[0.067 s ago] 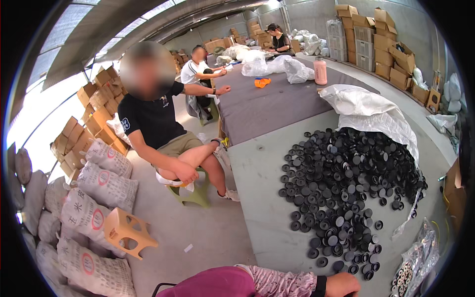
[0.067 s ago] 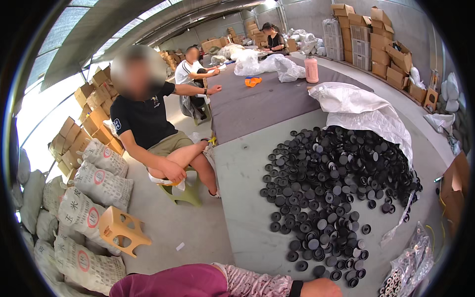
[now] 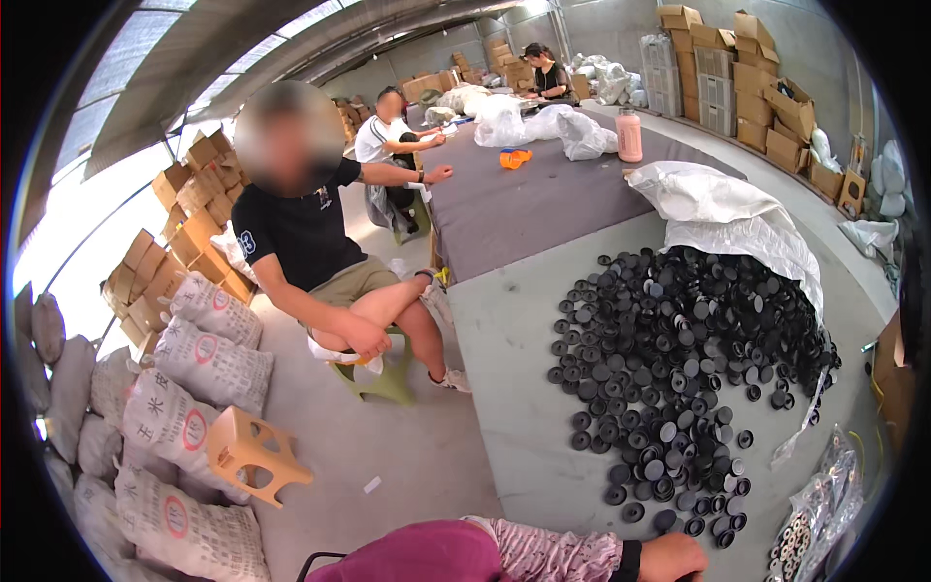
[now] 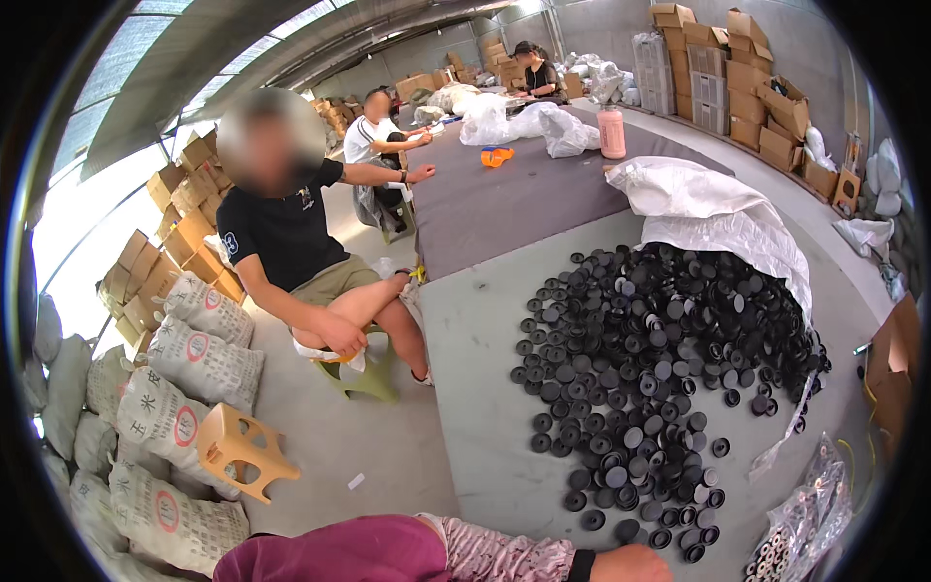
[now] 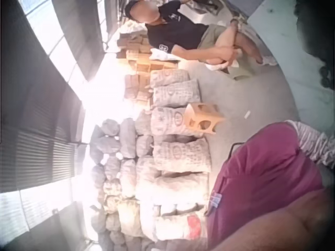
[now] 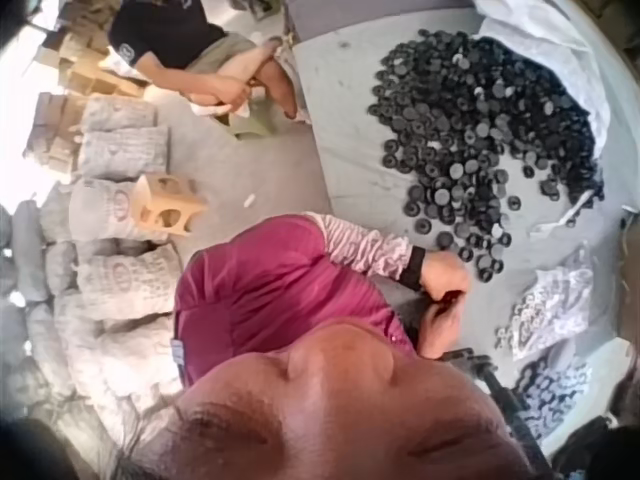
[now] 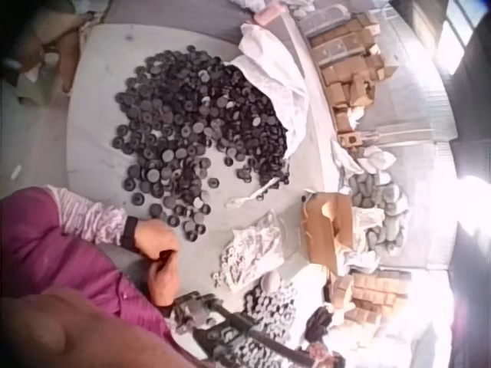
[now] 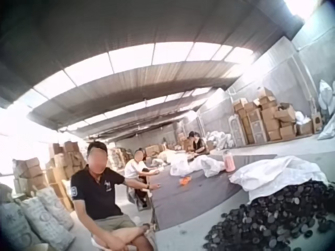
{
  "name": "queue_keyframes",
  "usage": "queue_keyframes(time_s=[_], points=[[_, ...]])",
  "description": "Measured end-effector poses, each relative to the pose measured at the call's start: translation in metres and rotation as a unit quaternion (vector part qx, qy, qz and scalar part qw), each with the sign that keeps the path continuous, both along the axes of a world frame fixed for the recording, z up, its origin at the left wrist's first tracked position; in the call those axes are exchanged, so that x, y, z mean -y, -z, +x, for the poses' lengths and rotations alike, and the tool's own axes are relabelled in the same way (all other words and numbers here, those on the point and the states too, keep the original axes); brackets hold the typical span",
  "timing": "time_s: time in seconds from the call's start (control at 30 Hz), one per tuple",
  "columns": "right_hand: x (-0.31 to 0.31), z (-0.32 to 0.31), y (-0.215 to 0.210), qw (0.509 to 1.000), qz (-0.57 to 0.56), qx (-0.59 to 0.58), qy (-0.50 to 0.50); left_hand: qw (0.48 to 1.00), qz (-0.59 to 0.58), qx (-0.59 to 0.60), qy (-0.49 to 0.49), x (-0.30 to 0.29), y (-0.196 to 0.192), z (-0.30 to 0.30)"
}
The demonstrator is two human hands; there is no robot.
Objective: Using a manual press to assemble small plastic parts and metal washers.
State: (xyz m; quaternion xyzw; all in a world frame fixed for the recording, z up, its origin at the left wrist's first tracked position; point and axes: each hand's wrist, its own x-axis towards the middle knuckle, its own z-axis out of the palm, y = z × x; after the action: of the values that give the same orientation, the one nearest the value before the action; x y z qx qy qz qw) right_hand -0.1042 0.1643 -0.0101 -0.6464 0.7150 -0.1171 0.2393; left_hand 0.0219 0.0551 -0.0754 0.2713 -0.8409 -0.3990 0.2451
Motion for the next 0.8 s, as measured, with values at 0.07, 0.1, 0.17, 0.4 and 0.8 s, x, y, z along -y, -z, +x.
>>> queue_keyframes(time_s=[0.07, 0.1, 0.17, 0.4, 0.8], points=[[-0.002, -0.002, 0.001, 1.000, 0.003, 0.010, 0.003, 1.000, 0.002, 0.001, -0.008, -0.001, 0.000, 0.001], [-0.003, -0.003, 0.001, 1.000, 0.005, 0.009, 0.001, 1.000, 0.001, 0.001, -0.015, -0.002, 0.000, 0.000], [-0.002, -0.001, 0.004, 0.999, -0.035, 0.017, -0.006, 1.000, -0.018, -0.009, -0.016, 0.000, 0.006, 0.000], [0.002, 0.005, -0.002, 0.999, -0.026, 0.029, -0.007, 1.000, 0.002, 0.001, 0.000, 0.005, -0.001, 0.006], [0.002, 0.005, 0.001, 0.999, -0.039, 0.027, -0.007, 1.000, -0.026, -0.002, -0.005, 0.008, 0.004, 0.005]])
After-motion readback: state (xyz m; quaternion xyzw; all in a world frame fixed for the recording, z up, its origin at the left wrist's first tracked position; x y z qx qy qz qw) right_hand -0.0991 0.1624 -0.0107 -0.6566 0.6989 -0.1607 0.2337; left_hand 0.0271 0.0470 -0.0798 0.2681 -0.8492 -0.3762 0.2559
